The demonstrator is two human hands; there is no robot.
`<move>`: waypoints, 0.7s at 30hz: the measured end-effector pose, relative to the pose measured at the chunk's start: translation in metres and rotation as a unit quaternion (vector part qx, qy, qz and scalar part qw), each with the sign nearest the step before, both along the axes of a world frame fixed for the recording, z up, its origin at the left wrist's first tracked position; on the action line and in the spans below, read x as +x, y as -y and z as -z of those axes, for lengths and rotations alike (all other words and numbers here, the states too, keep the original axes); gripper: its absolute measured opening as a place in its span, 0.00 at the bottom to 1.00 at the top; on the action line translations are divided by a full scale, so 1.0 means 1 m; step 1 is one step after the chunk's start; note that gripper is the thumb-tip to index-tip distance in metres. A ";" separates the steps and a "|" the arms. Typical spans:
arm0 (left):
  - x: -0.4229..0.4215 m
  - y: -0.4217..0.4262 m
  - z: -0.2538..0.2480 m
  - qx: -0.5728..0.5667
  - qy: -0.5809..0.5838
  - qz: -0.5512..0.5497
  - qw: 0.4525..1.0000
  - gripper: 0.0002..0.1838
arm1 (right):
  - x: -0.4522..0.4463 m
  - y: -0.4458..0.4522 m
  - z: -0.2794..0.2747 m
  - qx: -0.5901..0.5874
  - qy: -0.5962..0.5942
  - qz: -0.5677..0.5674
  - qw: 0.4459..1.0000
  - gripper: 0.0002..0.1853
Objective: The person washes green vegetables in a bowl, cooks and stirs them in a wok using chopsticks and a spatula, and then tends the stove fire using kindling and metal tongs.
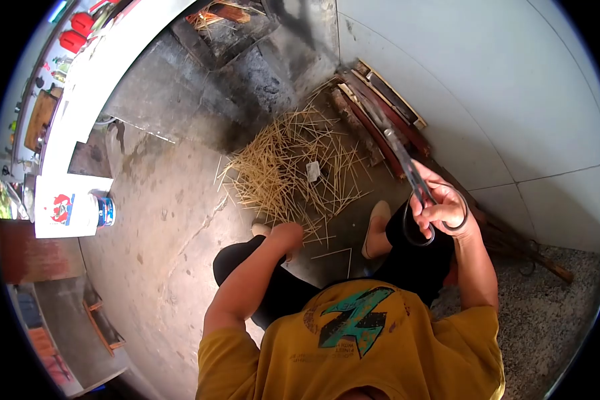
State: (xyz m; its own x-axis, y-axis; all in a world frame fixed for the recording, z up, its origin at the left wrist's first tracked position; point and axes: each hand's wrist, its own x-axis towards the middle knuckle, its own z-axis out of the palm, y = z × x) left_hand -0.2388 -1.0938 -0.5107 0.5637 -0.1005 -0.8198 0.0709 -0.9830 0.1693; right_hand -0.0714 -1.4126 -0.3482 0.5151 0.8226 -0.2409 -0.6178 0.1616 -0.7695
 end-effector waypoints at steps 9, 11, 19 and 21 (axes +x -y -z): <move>0.002 0.005 -0.014 -0.004 -0.001 -0.026 1.000 0.11 | 0.011 -0.043 0.022 -0.039 0.023 -0.060 0.997 0.46; -0.001 0.005 -0.010 -0.003 0.003 -0.037 0.999 0.10 | 0.015 -0.053 0.043 -0.039 -0.018 -0.067 0.997 0.45; -0.026 0.040 -0.021 0.001 0.106 0.038 0.994 0.05 | 0.069 -0.160 0.106 0.038 -0.071 -0.180 0.980 0.45; -0.028 0.063 -0.023 -0.076 0.135 0.072 0.985 0.04 | 0.086 -0.196 0.110 0.019 -0.049 -0.181 0.982 0.46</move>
State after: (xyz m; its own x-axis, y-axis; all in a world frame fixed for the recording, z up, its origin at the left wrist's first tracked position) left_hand -0.2665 -1.1570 -0.4881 0.7305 -0.3049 -0.6110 -0.1345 -0.9415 0.3091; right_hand 0.0145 -1.2171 -0.4584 0.1637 0.9568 -0.2402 -0.7110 -0.0543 -0.7011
